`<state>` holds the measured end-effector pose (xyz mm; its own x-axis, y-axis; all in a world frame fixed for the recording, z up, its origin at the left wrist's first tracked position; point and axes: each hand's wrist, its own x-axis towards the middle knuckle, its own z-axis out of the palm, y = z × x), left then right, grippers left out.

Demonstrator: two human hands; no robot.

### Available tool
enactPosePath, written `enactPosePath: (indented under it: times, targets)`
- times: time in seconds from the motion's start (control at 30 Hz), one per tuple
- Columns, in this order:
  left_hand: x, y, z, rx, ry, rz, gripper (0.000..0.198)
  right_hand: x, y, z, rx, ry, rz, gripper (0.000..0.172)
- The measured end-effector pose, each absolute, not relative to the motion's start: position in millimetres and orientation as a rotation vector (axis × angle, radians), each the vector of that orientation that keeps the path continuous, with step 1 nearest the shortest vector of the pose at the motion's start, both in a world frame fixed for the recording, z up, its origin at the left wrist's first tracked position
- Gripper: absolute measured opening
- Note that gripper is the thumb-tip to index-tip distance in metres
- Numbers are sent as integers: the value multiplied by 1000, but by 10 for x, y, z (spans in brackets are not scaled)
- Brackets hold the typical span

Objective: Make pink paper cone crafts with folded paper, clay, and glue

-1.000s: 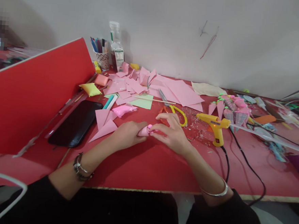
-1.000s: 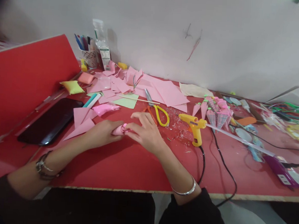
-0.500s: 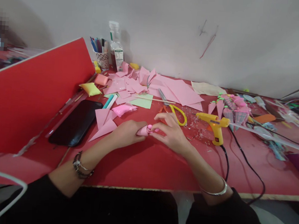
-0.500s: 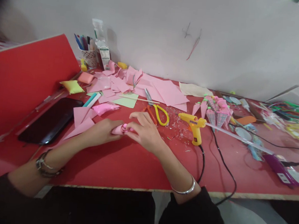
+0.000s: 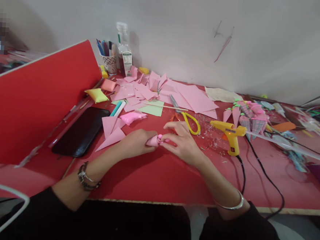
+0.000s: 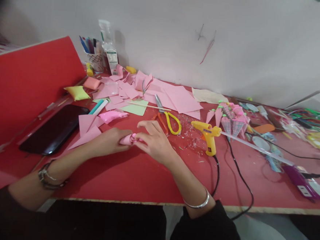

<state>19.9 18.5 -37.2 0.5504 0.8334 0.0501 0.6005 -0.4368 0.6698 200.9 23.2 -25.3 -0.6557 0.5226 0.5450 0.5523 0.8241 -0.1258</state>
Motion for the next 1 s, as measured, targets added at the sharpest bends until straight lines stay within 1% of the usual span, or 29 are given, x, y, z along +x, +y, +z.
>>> enactPosePath:
  times: [0.2,0.4,0.53,0.63,0.73,1.0]
  targets:
    - [210,195,-376,2207,1124,506,8,2000,229,-237,-782,-2431,-68,15]
    - [208,189,-373,2178,1117,512,10,2006,233,-252,-785,-2407,-52,11]
    - [215,178,-335,2025,1046,507,10,2012,233,-256,-795,-2381,-16,9]
    - [214,168,-298,1867,989,462,9,2011,234,-247,-787,-2347,11,11]
    - [208,163,-282,1780,963,460,15,2009,235,-231,-748,-2319,10,13]
    - [234,154,-267,1681,918,415,22,2005,220,-218,-708,-2249,-57,9]
